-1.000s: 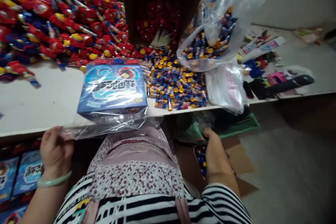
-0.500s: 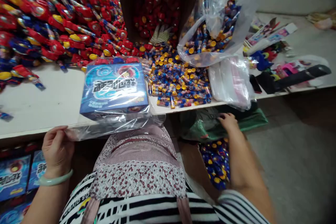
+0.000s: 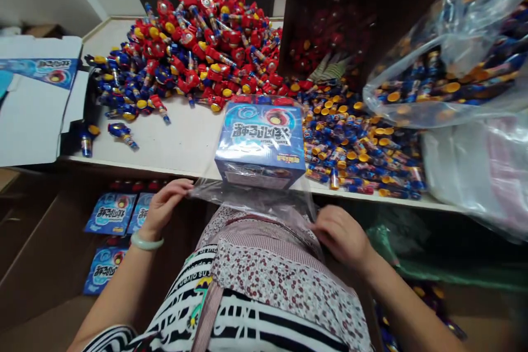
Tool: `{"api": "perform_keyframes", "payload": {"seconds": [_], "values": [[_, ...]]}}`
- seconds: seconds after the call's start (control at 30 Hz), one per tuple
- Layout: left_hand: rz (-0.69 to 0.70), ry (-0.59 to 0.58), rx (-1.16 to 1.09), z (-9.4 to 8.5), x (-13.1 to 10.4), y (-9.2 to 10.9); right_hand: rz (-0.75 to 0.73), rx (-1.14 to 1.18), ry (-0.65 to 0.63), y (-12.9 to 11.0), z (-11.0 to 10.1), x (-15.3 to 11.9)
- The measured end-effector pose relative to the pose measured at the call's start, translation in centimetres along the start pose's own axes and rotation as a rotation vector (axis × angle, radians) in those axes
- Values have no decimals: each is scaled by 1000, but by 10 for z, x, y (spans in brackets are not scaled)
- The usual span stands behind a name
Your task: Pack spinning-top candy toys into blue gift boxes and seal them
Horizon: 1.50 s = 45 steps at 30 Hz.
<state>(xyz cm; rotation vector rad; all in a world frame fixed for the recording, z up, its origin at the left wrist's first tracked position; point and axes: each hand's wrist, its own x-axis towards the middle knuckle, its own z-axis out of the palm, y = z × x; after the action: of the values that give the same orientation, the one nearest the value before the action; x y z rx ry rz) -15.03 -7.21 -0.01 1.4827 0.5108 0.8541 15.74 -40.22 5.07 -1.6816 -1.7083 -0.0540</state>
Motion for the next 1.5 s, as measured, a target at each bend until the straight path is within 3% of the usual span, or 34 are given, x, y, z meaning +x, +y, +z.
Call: {"api": "perform_keyframes", "payload": {"seconds": [0.07, 0.1, 0.17, 0.2, 0.23, 0.3, 0.37, 0.5, 0.63, 0.77, 0.83, 0.93, 1.03, 1.1, 1.2, 1.37, 1.5], "values": [[-70, 13, -109, -18, -16, 4, -51, -22, -33, 3, -11, -31], [-121, 52, -205, -22, -21, 3, 11, 14, -2, 5, -14, -44], [-314, 77, -382, -20, -23, -3, 309, 196, 128, 11, -9, -56], [-455, 31, -440, -14, -20, -7, 520, 344, 162, 15, -3, -55], [-606, -51, -482, -5, -14, -11, 738, 517, 138, 18, 5, -49], [-809, -200, -575, 16, 0, -18, 1074, 873, -78, 24, 19, -29], [-824, -224, -677, 36, 13, -18, 1192, 1118, -233, 28, 28, -10], [-658, -142, -754, 55, 23, -13, 1141, 1184, 46, 31, 31, 0], [-554, -146, -735, 55, 19, -29, 1045, 1214, 106, 44, 42, -18], [-509, -191, -680, 49, 26, -53, 961, 1139, 5, 67, 51, -28], [-500, -226, -642, 44, 32, -59, 942, 980, -64, 77, 50, -26], [-472, -238, -518, 34, 43, -59, 888, 657, -56, 89, 46, -20], [-421, -216, -244, 21, 57, -52, 817, 399, -108, 95, 43, -12], [-407, -237, 4, 13, 68, -47, 795, 287, -182, 96, 43, -7], [-384, -270, 264, 6, 89, -43, 752, 163, -198, 98, 43, 2], [-316, -363, 231, 19, 126, -50, 609, -83, -171, 113, 43, 31], [-397, -370, 55, 43, 141, -67, 306, -102, -247, 141, 44, 66]]}}
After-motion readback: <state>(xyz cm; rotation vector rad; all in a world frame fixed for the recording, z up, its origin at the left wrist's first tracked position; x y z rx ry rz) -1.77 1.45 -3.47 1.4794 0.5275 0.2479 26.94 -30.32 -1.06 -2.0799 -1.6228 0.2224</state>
